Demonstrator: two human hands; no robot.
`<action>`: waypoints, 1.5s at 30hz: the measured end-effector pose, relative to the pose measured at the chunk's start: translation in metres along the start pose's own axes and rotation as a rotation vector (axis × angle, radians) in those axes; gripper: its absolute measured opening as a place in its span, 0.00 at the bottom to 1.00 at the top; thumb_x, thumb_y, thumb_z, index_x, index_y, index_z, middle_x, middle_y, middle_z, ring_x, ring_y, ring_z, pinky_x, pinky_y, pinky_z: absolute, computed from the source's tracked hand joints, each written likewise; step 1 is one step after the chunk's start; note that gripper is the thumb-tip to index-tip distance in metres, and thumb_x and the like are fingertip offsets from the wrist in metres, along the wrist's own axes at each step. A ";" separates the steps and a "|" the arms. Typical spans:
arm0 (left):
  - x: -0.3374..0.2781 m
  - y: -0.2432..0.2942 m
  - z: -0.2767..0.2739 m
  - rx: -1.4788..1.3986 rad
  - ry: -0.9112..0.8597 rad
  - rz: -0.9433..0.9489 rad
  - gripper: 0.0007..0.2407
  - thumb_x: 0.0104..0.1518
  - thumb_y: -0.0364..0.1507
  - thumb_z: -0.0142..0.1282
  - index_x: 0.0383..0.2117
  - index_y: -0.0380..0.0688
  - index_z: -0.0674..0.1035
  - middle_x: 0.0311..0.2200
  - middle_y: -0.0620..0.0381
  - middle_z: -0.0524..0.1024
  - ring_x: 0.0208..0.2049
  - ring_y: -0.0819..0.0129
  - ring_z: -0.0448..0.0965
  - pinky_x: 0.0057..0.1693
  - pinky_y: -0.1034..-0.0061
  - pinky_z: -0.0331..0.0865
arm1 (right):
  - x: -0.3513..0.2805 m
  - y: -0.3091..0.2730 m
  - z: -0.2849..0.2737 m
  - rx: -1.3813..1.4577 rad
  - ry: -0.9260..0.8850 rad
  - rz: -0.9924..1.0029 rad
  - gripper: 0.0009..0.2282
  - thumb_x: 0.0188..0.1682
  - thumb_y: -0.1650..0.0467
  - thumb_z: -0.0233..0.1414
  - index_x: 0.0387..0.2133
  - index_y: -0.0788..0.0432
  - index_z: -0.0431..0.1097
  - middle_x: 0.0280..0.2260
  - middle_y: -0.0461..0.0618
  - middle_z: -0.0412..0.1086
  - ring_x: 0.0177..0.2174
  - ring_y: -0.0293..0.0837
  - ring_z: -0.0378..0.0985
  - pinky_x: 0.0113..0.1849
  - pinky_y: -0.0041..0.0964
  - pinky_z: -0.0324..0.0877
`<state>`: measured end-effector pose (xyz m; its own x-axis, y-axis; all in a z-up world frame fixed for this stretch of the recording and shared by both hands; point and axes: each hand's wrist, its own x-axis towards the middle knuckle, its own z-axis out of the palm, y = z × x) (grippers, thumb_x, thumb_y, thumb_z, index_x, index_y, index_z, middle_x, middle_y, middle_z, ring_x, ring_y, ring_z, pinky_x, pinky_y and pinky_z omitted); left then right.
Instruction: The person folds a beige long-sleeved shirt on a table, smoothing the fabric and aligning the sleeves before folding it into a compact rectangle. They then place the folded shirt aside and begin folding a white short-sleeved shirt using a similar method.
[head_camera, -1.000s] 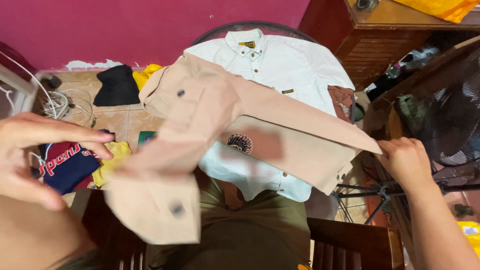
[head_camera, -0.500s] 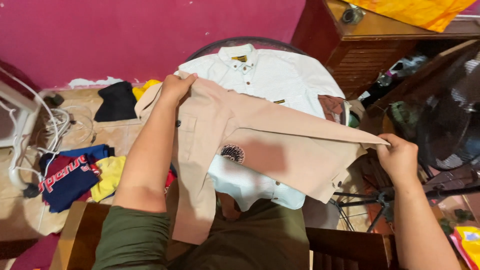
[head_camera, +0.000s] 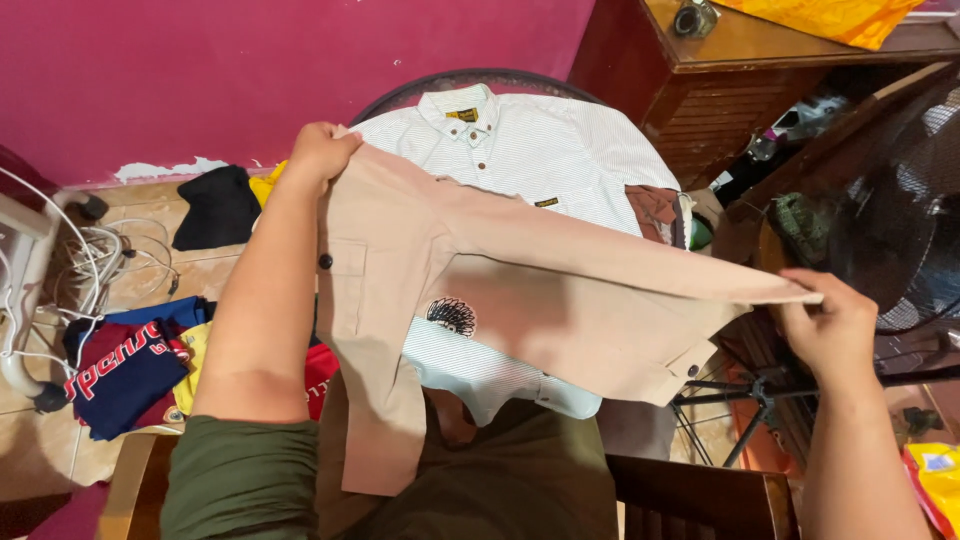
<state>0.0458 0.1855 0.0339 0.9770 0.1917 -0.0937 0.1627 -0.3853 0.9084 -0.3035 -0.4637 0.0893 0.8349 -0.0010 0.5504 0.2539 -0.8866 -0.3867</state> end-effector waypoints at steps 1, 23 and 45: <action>0.002 -0.001 -0.005 -0.001 -0.004 0.001 0.11 0.57 0.35 0.65 0.20 0.53 0.74 0.21 0.67 0.72 0.25 0.76 0.69 0.33 0.73 0.64 | -0.002 -0.007 -0.004 -0.003 0.001 0.002 0.10 0.55 0.81 0.54 0.48 0.67 0.78 0.44 0.58 0.77 0.41 0.47 0.78 0.44 0.39 0.70; -0.083 -0.036 -0.054 0.338 0.062 0.326 0.15 0.61 0.37 0.53 0.48 0.43 0.81 0.30 0.53 0.79 0.35 0.54 0.79 0.44 0.62 0.67 | -0.044 -0.040 0.041 -0.356 -0.540 -0.277 0.22 0.38 0.73 0.60 0.51 0.49 0.75 0.54 0.44 0.74 0.52 0.50 0.77 0.54 0.49 0.72; -0.111 0.016 -0.008 0.773 0.060 0.950 0.14 0.56 0.32 0.52 0.46 0.43 0.82 0.50 0.44 0.77 0.51 0.42 0.73 0.55 0.50 0.66 | 0.031 -0.188 0.038 0.028 -0.566 -0.167 0.17 0.53 0.62 0.50 0.49 0.57 0.76 0.47 0.50 0.78 0.48 0.49 0.81 0.53 0.45 0.73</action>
<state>-0.0608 0.1655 0.0626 0.7471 -0.4241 0.5119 -0.5521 -0.8247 0.1225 -0.3071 -0.2796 0.1510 0.9114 0.3913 0.1275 0.4104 -0.8410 -0.3525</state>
